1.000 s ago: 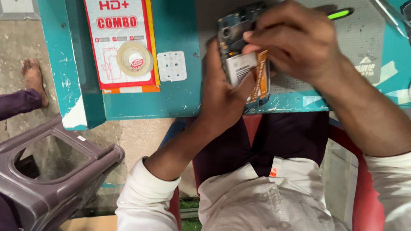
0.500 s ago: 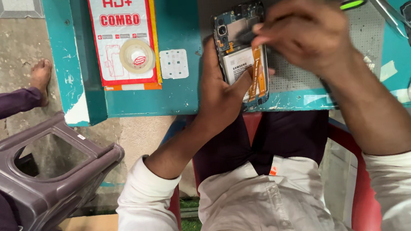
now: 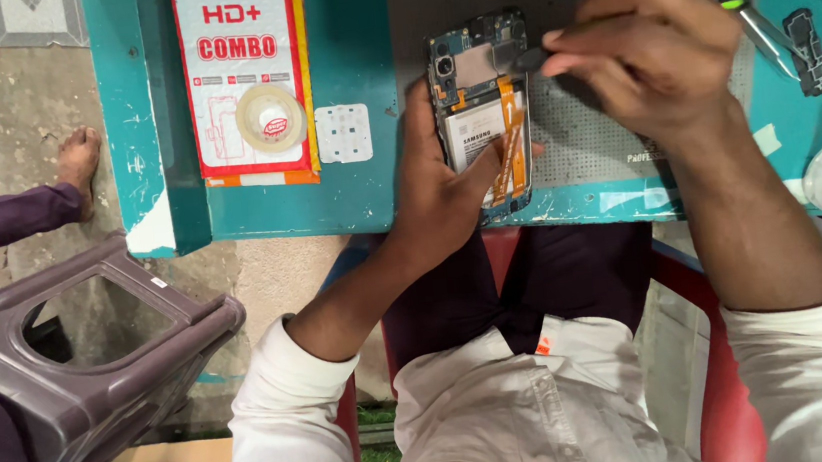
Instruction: The person repairs a smartphone by manipulating internal components and connectors with their hands and a small tool. They apply liquid from a bottle to the device and use a brush to clean the internal area.
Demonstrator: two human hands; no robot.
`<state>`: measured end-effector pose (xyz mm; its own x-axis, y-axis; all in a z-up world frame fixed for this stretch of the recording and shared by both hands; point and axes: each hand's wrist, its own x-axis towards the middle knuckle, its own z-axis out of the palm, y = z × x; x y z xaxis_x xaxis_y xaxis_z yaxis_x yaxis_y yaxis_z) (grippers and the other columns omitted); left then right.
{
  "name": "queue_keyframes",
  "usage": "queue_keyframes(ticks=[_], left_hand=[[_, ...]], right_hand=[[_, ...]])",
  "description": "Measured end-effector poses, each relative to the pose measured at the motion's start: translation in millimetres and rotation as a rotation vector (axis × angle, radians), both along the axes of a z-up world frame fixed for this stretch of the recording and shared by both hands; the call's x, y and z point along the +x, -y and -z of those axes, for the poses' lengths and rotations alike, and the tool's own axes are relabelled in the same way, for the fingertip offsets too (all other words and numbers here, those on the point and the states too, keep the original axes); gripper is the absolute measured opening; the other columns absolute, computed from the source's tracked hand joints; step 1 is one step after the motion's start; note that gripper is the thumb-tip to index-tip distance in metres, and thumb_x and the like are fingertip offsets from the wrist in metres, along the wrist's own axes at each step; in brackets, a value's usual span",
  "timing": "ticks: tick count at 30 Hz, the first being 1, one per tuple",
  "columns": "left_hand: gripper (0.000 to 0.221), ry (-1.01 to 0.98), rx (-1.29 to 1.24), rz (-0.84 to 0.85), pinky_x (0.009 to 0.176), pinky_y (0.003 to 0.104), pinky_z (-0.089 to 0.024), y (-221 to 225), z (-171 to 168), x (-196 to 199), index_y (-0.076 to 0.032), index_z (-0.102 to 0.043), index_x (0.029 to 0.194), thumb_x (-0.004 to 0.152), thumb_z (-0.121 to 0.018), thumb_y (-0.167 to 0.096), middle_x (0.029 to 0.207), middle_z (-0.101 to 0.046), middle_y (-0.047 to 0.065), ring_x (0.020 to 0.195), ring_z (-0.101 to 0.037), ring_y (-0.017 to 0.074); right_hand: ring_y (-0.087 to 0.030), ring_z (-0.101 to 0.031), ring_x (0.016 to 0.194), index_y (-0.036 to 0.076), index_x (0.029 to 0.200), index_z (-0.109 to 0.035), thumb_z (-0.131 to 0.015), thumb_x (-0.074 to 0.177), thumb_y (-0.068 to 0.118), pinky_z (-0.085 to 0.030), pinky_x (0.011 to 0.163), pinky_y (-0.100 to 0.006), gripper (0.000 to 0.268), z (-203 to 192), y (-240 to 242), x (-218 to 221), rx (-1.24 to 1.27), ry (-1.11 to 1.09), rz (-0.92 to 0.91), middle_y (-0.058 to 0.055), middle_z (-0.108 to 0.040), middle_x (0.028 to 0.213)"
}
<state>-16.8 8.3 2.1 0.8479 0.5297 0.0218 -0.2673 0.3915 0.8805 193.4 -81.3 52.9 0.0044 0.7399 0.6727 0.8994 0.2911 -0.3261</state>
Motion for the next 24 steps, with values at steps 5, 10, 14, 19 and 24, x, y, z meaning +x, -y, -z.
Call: queue_keyframes(ticks=[5, 10, 14, 19, 24], left_hand=[[0.051, -0.002, -0.005, -0.002, 0.093, 0.037, -0.067, -0.8, 2.1, -0.8, -0.002, -0.026, 0.146, 0.107, -0.056, 0.006, 0.131, -0.061, 0.017, 0.108, -0.076, 0.0266], [0.054, -0.007, 0.024, 0.01, 0.093, 0.036, -0.067, -1.5, 1.4, 1.2, -0.003, -0.025, 0.147, 0.105, -0.057, 0.007, 0.134, -0.059, 0.016, 0.109, -0.075, 0.0257], [0.055, -0.01, 0.001, 0.013, 0.092, 0.036, -0.067, -1.0, 1.9, 1.7, -0.004, -0.025, 0.148, 0.105, -0.058, 0.007, 0.132, -0.06, 0.017, 0.108, -0.075, 0.0259], [0.051, 0.026, -0.024, 0.012, 0.097, 0.038, -0.067, -2.2, 4.0, 0.4, -0.004, -0.028, 0.146, 0.107, -0.057, 0.009, 0.132, -0.062, 0.018, 0.11, -0.075, 0.0267], [0.049, 0.039, -0.056, -0.002, 0.095, 0.039, -0.067, -2.4, 2.3, -0.8, -0.003, -0.031, 0.146, 0.107, -0.057, 0.01, 0.131, -0.063, 0.018, 0.105, -0.076, 0.0267]], right_hand=[[-0.019, -0.065, 0.078, -0.003, 0.104, -0.076, -0.093, 0.089, 0.009, -0.047, 0.059, -0.028, 0.025, 4.8, -3.7, -2.7, 0.081, -0.036, -0.01, -0.014, -0.066, 0.098], [-0.019, -0.064, 0.079, 0.0, 0.107, -0.076, -0.093, 0.089, 0.008, -0.049, 0.062, -0.031, 0.026, 4.0, -11.5, -18.0, 0.043, -0.014, -0.069, -0.011, -0.064, 0.1], [-0.017, -0.064, 0.077, -0.002, 0.106, -0.075, -0.093, 0.087, 0.005, -0.051, 0.06, -0.03, 0.027, 3.6, -13.3, -23.8, 0.004, -0.028, -0.079, -0.013, -0.064, 0.1], [-0.015, -0.068, 0.082, -0.001, 0.112, -0.076, -0.09, 0.093, 0.004, -0.055, 0.061, -0.024, 0.025, 15.5, -14.8, -22.1, -0.045, -0.099, -0.148, -0.012, -0.066, 0.106], [-0.015, -0.067, 0.077, -0.003, 0.107, -0.075, -0.092, 0.09, 0.002, -0.054, 0.062, -0.026, 0.024, 8.9, -10.4, -20.9, -0.089, -0.112, -0.132, -0.013, -0.066, 0.103]])
